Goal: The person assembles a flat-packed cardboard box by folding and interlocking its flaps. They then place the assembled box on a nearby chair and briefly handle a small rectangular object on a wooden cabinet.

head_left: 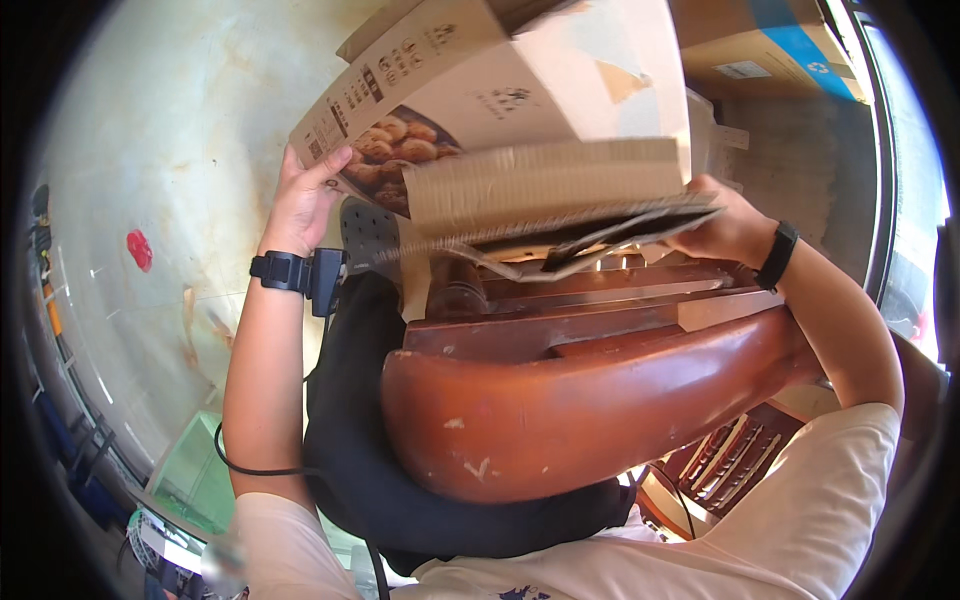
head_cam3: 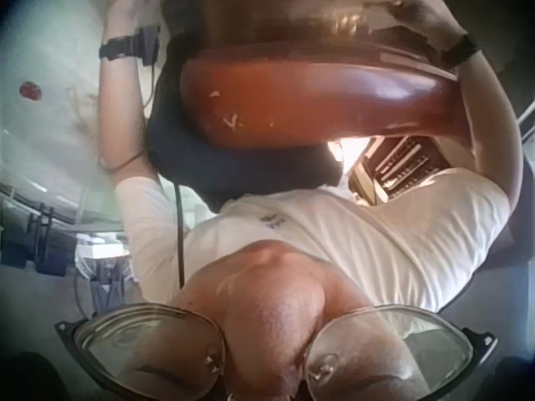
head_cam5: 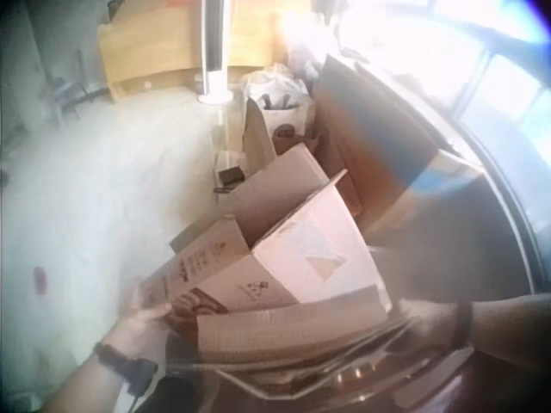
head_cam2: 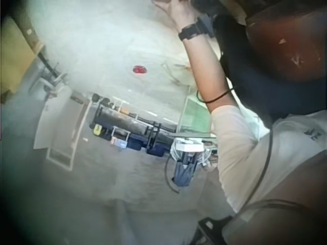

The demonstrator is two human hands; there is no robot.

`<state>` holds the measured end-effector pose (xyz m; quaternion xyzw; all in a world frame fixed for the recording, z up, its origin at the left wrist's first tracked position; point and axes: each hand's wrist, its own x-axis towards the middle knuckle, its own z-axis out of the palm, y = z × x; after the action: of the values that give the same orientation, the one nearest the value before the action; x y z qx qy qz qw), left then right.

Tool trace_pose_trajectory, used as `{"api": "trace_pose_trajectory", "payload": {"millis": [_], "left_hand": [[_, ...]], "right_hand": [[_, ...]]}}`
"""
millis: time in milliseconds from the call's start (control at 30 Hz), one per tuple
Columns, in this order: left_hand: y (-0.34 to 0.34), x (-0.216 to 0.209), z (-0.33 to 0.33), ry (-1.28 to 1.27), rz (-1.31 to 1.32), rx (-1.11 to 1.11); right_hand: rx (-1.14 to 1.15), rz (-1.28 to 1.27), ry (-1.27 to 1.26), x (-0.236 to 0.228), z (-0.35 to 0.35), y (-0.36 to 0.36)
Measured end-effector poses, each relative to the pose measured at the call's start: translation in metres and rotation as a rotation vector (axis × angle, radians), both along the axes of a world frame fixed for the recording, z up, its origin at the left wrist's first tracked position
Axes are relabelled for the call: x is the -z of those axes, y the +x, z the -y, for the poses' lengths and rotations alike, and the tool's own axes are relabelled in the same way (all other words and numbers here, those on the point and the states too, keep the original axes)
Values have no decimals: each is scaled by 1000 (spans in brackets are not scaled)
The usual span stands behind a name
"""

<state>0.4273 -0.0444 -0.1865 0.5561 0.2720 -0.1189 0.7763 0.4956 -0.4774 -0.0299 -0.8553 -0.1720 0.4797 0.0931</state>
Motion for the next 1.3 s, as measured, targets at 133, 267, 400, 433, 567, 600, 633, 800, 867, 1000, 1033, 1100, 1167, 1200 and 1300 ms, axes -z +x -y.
{"api": "trace_pose_trajectory", "payload": {"millis": [133,267,400,433,567,600,633,800,867,1000,1033,1100,1167,1200,1300], "left_hand": [[-3,7,0,-119,247,50],[10,-81,36,112,522,215],[11,-147,65,443,703,386],[9,-146,64,470,793,429],[-3,-158,54,443,927,591],[-7,-158,55,416,906,595],[-9,-157,55,373,902,605],[-22,-160,58,297,932,626],[-29,-164,53,375,928,618],[-34,-177,48,394,1001,700],[-35,-180,50,374,1018,703],[-37,-195,55,412,992,719],[-37,-215,62,457,1023,734],[-39,-216,65,475,1072,728],[-37,-224,67,501,1114,813]], "right_hand": [[-283,73,246,37,32,-2],[-683,280,288,93,87,-16],[-1168,397,238,114,142,-17],[-1207,390,224,117,147,-18],[-1238,316,161,112,151,-16],[-1221,290,129,106,155,-13],[-1192,256,94,99,160,-12],[-929,51,-250,50,201,1],[-784,18,-394,32,213,23],[-341,78,-622,-7,221,41],[-203,131,-589,-18,219,45],[400,180,-201,-72,154,56],[796,81,122,-133,103,37],[772,-12,212,-151,93,28],[465,-200,404,-169,94,-10]]}}
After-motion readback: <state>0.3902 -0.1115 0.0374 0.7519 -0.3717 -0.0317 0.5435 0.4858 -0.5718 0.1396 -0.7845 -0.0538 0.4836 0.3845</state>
